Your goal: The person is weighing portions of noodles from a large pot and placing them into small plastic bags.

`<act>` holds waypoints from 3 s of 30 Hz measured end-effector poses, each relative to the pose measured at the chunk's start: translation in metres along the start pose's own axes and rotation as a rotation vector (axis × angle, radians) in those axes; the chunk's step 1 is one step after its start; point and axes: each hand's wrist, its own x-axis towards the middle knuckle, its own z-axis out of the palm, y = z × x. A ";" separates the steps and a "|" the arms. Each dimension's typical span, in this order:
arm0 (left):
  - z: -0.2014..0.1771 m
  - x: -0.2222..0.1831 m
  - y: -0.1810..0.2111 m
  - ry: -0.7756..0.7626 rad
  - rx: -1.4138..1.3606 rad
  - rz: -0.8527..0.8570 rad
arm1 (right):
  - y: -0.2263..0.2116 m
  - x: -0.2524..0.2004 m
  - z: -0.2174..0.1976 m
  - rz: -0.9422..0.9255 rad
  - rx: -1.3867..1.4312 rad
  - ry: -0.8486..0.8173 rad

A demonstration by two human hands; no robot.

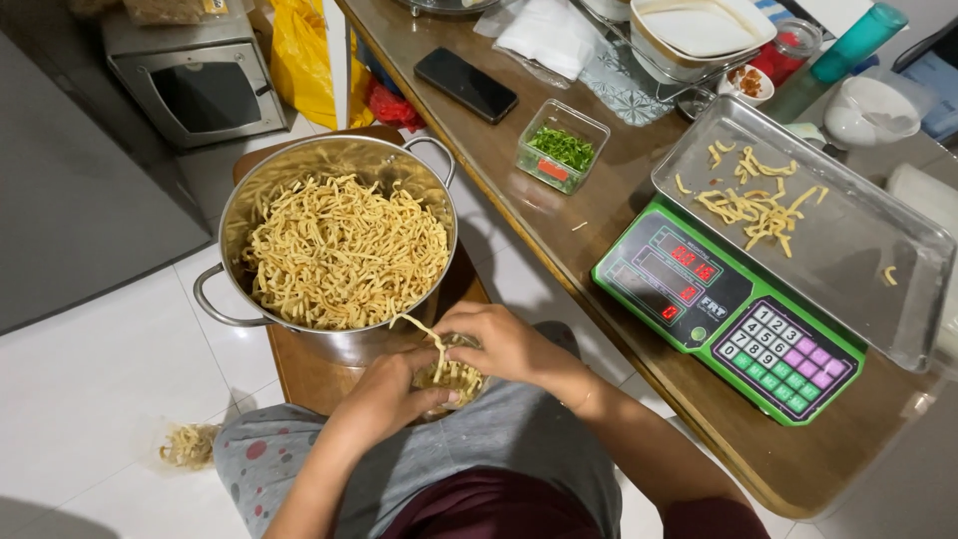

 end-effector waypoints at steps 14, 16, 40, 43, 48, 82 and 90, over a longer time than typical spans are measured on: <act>-0.011 -0.006 0.014 -0.046 -0.123 -0.097 | -0.009 -0.026 -0.001 -0.114 0.349 0.249; -0.010 -0.005 0.011 -0.107 -0.086 -0.178 | -0.010 -0.028 -0.001 -0.130 0.283 0.138; -0.006 -0.005 0.021 -0.086 -0.021 -0.210 | -0.068 -0.009 -0.031 0.723 -0.385 -0.480; -0.001 -0.001 0.014 -0.057 -0.008 -0.130 | -0.049 -0.008 -0.019 0.609 -0.498 -0.440; -0.002 -0.002 0.009 -0.018 -0.003 -0.088 | -0.051 -0.013 -0.026 0.445 -0.278 -0.256; -0.010 -0.018 0.027 0.047 0.038 -0.045 | -0.026 -0.019 -0.022 0.054 -0.150 -0.070; -0.006 -0.005 0.014 0.005 0.097 -0.065 | -0.013 -0.027 -0.005 -0.063 -0.400 -0.095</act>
